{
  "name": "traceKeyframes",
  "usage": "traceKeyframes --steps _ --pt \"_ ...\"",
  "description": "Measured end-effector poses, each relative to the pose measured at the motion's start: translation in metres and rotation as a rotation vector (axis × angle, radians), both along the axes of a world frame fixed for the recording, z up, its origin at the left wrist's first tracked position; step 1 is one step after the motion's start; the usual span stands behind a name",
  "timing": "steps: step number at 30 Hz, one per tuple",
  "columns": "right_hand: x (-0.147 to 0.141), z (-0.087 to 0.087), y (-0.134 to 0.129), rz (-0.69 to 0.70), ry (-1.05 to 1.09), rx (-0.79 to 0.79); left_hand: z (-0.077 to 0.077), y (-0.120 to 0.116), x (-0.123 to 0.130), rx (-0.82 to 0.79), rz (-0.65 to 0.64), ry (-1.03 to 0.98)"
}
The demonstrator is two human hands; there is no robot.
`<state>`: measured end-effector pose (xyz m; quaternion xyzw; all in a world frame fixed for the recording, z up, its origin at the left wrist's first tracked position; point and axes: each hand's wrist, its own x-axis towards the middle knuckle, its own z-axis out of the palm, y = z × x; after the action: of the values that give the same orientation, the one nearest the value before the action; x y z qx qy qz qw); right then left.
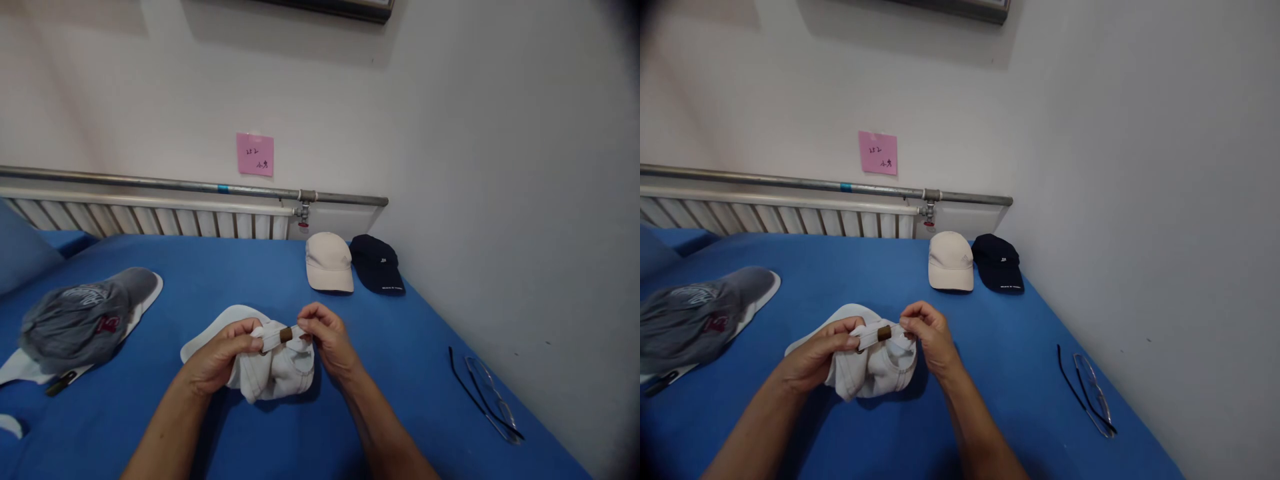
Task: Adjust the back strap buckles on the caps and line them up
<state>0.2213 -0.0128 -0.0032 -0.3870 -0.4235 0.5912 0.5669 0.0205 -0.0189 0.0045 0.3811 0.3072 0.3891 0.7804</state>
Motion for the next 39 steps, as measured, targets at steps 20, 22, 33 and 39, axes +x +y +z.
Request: traceKeyframes --steps 20,22,33,39 --pt "-0.001 0.002 -0.003 -0.213 -0.323 0.261 0.004 -0.002 -0.001 -0.013 -0.042 0.031" --pt "0.003 0.006 -0.008 -0.345 -0.407 0.404 0.004 0.0 -0.001 -0.023 -0.013 0.016" --pt "-0.011 0.019 -0.039 -0.133 -0.819 0.458 0.004 0.003 0.0 0.029 0.187 -0.144" --pt "-0.016 0.013 -0.043 -0.06 -0.415 0.168 0.001 -0.004 0.009 0.114 0.086 -0.143"
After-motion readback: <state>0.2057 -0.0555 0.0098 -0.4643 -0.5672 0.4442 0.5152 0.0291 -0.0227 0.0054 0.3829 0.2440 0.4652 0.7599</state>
